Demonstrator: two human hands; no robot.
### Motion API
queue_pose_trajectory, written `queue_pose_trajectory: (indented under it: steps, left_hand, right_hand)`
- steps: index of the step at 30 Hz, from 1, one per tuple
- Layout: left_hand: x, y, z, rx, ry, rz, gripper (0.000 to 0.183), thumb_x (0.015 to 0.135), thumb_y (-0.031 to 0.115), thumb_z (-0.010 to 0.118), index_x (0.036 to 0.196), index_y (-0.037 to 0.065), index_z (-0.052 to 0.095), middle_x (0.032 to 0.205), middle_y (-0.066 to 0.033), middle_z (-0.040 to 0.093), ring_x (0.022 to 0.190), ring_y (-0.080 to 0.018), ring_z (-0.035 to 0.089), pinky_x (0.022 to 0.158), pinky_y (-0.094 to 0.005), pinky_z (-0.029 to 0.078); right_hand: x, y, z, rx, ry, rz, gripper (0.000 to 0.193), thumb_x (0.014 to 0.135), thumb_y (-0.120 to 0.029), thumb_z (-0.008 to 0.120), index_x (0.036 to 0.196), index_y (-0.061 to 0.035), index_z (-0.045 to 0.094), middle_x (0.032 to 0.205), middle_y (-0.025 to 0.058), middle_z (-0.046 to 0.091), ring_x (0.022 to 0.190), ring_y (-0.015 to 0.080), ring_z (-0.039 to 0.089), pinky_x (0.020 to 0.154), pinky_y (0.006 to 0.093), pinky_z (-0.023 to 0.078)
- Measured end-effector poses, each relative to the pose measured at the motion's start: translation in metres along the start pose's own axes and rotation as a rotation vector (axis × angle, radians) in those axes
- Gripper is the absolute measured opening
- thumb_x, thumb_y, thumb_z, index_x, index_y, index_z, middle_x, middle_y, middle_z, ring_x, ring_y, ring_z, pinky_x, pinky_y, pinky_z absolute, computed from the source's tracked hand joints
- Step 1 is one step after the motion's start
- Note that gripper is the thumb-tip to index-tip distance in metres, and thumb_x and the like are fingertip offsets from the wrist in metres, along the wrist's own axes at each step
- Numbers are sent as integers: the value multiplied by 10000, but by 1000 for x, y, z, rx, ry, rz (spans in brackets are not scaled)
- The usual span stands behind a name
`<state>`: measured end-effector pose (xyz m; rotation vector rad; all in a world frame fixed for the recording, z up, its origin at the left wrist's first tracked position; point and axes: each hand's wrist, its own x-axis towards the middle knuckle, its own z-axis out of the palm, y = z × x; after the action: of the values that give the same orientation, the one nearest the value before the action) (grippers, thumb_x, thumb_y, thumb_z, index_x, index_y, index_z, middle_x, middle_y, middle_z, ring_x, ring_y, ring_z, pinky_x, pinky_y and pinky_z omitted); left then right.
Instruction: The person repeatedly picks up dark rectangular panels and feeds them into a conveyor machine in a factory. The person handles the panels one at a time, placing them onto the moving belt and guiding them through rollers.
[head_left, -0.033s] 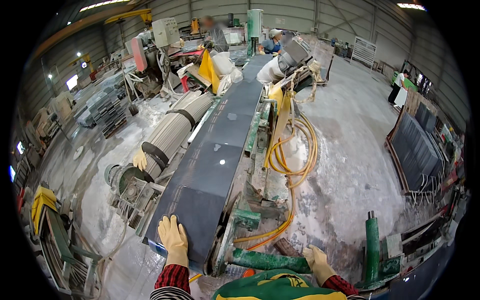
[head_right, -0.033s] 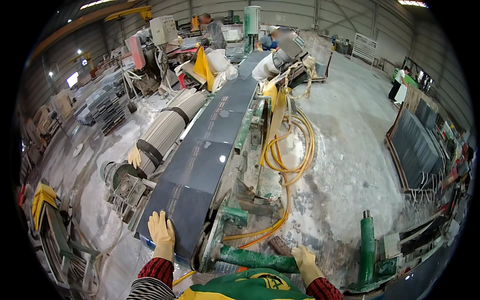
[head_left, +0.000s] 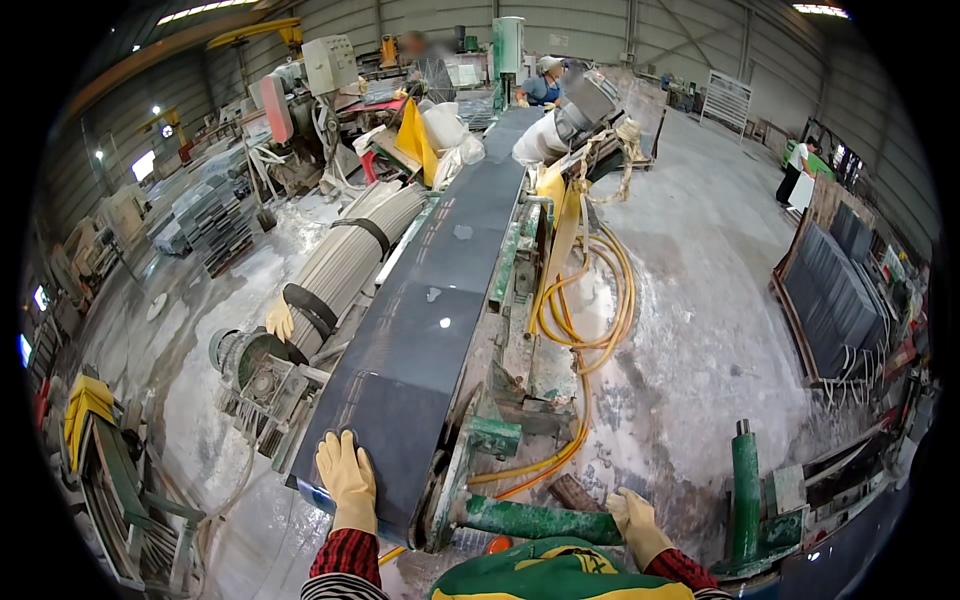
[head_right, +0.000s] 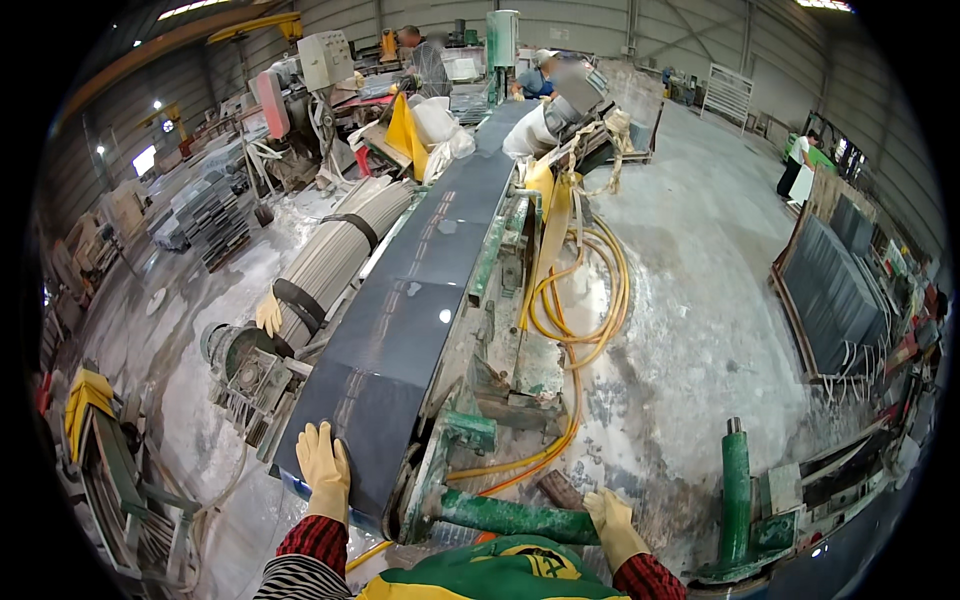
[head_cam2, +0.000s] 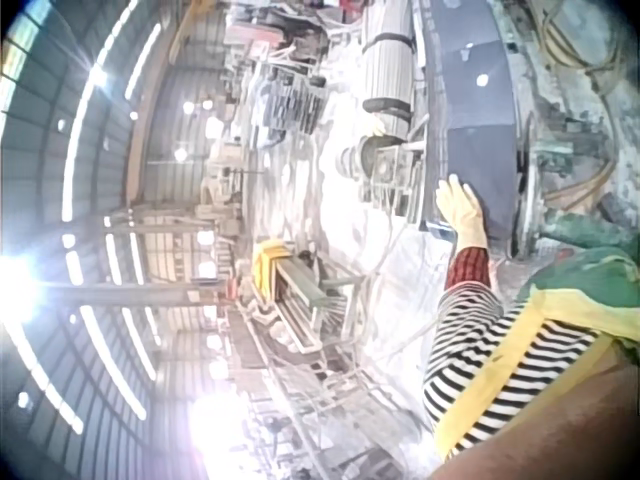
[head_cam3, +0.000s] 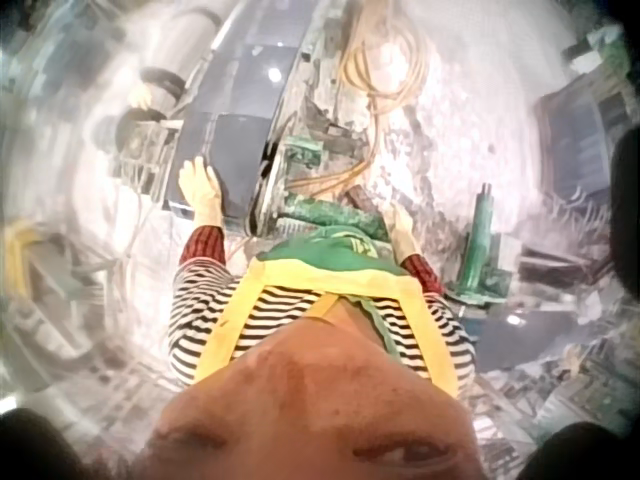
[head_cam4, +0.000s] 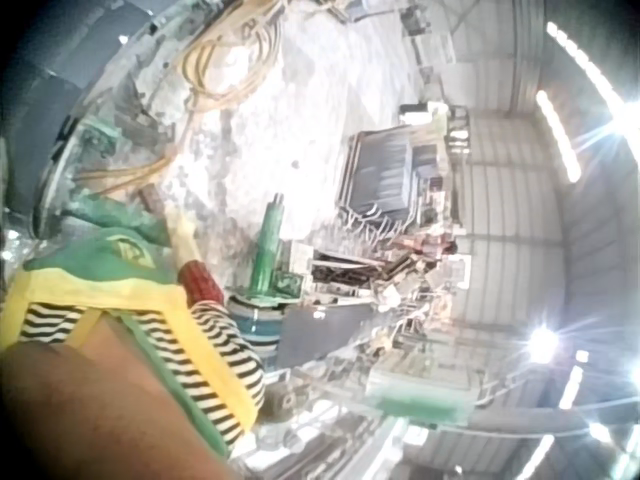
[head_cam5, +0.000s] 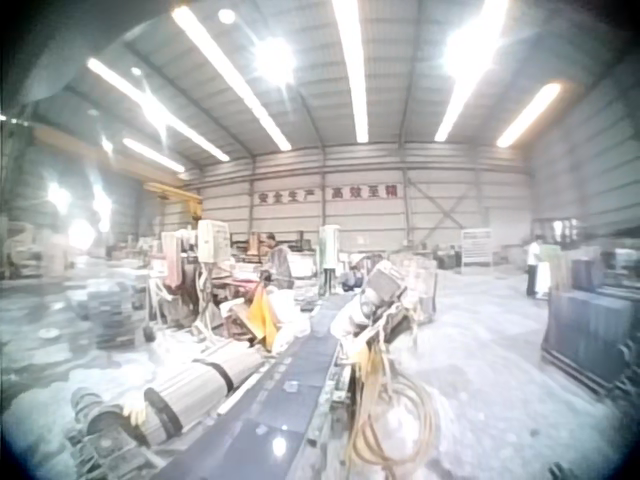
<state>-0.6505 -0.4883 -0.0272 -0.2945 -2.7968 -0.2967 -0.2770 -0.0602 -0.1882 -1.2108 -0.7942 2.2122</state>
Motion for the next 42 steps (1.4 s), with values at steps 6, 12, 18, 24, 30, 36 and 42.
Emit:
queue_pose_trajectory:
  steps: [6,12,18,24,30,36,42]
  left_hand:
    - [-7,-7,3,-7,7,7,473,953,247,604,1392,97,510,1493,-214,447,1383,-418,390,1173,-506,280]
    - [-26,-3,-8,-40,2,154,500,939,231,623,1403,85,509,1477,-221,462,1361,-428,414,1169,-508,291]
    - [-31,-6,-14,-61,25,156,500,904,217,655,1369,74,538,1455,-221,485,1337,-435,438,1160,-509,307]
    - [-35,-10,-14,-171,54,151,469,919,200,622,1360,65,537,1458,-238,476,1347,-456,422,1164,-533,291]
    - [-45,-23,2,-212,99,113,447,945,215,579,1360,52,551,1497,-224,452,1374,-453,402,1183,-533,265]
    - [-48,-28,2,-257,126,118,446,945,212,577,1362,53,556,1483,-214,477,1385,-438,400,1200,-527,248]
    - [-55,-22,-5,-376,246,-124,511,930,164,599,1401,-6,501,1492,-251,447,1394,-440,389,1207,-514,231]
  right_hand:
    - [-4,4,5,8,12,-60,214,1020,-128,562,1169,20,603,943,212,674,822,354,665,757,437,563]
    - [-13,1,6,-425,10,-305,245,977,-100,620,1179,38,613,1040,227,703,867,338,711,784,396,606]
    - [-16,-11,23,-126,131,-11,301,989,-135,613,1238,32,589,1104,238,695,917,330,712,825,376,603]
    - [-25,-30,125,-283,-72,101,348,1020,-176,573,1300,31,573,1180,254,671,1013,319,695,906,392,578]
    - [-70,-17,326,-363,-551,186,422,1040,-231,569,1409,-28,535,1233,206,669,1068,280,680,976,353,548]
    - [-61,30,418,-470,-584,239,531,1017,-244,617,1503,-124,439,1377,175,578,1130,239,646,960,344,532]
    - [-76,26,450,-764,-589,158,574,980,-212,634,1516,-159,438,953,25,603,798,111,561,766,311,505]
